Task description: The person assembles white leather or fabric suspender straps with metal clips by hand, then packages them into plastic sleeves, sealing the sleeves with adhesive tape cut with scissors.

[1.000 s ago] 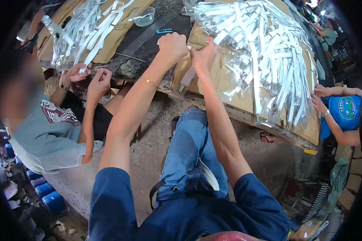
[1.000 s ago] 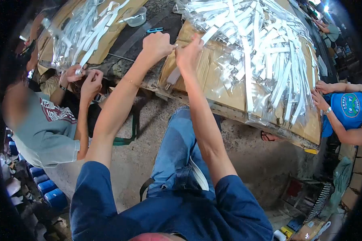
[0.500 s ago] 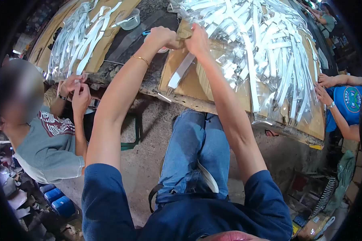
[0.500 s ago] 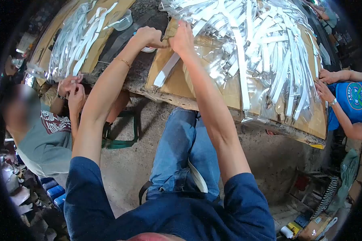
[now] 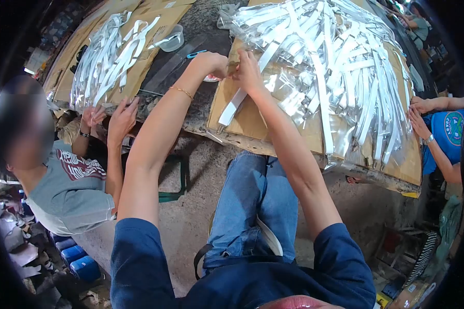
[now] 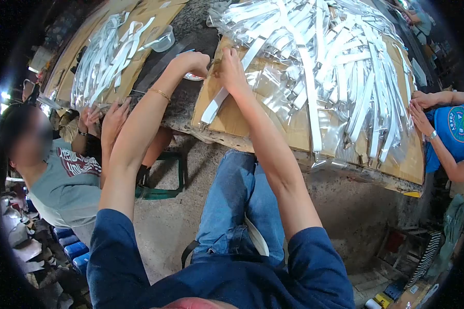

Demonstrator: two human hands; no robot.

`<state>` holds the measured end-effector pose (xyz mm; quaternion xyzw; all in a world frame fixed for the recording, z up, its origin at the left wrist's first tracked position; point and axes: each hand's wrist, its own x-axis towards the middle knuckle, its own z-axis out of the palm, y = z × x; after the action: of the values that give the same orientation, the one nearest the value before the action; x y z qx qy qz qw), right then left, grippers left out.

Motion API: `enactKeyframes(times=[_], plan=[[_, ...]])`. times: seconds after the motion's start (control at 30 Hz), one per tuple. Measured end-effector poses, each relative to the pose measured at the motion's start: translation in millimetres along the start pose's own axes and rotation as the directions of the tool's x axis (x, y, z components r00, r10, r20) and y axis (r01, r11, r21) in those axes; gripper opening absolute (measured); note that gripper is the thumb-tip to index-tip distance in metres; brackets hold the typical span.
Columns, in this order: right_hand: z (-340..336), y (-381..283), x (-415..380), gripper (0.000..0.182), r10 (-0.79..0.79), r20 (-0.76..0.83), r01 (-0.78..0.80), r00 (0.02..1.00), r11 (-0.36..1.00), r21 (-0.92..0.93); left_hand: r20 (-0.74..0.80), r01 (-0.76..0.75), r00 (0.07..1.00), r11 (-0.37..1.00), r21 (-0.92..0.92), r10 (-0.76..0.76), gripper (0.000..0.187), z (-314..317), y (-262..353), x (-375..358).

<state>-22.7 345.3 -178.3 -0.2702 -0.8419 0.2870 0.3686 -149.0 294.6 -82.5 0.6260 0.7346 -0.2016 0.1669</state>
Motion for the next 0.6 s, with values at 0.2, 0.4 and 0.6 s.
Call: enactKeyframes(times=[0.2,0.4,0.6], plan=[[-1,-3,-6,0.067,0.028,0.004,-0.028,1.0,0.999,0.032,-0.206,0.142,0.97,0.989,0.047,-0.129,0.033,3,16,-19],[2,-1,-5,0.066,0.039,0.016,-0.039,0.999,0.999,0.004,-0.394,0.247,0.901,0.961,0.125,-0.181,0.024,18,25,-17],[1,-6,-5,0.067,0.056,-0.001,-0.056,0.998,0.997,-0.058,-0.355,0.214,0.93,0.924,0.318,-0.093,0.027,24,14,-18]])
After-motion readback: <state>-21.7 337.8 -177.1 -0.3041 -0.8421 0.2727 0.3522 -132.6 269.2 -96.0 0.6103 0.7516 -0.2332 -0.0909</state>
